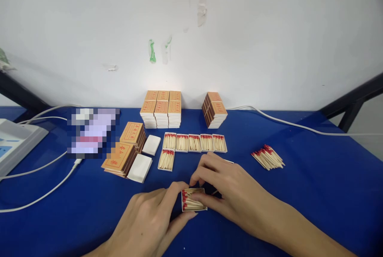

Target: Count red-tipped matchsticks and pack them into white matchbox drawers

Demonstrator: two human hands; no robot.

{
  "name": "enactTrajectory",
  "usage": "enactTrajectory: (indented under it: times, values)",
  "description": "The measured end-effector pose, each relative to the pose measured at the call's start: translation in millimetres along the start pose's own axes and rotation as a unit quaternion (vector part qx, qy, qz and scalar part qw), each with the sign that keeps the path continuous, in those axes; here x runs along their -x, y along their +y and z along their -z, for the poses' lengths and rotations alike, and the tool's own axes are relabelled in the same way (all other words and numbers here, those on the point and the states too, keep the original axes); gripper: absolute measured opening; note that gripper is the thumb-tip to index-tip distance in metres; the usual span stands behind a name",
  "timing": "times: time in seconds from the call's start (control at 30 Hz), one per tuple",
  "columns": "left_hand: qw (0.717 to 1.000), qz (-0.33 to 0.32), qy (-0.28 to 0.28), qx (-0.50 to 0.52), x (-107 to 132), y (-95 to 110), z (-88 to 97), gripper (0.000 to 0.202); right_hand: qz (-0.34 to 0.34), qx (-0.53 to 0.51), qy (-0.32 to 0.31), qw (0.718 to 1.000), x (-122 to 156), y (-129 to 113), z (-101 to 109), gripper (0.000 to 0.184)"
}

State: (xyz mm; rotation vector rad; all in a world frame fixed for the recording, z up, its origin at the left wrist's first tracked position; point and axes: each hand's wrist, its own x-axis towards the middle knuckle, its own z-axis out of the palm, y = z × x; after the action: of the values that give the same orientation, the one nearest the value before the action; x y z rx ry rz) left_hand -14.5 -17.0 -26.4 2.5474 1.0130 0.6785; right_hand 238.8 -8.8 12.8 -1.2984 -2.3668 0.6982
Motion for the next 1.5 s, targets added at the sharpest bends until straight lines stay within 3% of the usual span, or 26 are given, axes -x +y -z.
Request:
enactTrajectory:
  times: [0.13,0.37,0.73,1.07,1.3,1.5]
  values:
    - [1.000,0.001,0.009,-0.004,3,0,-2.1,0.027,0.002,-0.015,0.021,1.000,3,-2,2,0.008]
    - [1.000,0.008,0.015,-0.008,1,1,-1.3,0.029,0.073,0.050,0.054,0.995,5,-5,-2,0.016]
    - [1.000,0.006,0.021,-0.014,0,0,-1.4,0.030,0.080,0.091,0.085,0.989,7,-7,-8,0.020]
    - [1.000,0.006,0.021,0.000,2,0,-1.7,0.029,0.061,0.032,0.052,0.996,8,-7,-10,0.020]
    - [0.998,0.014,-0.011,0.054,3,-1,-2.0,0.018,0.045,0.001,0.024,0.999,7,-9,-9,0.019]
    - [0.998,0.010,-0.017,0.066,3,-2,-3.5,0.017,0.026,-0.039,0.040,0.998,6,-7,-14,0.021]
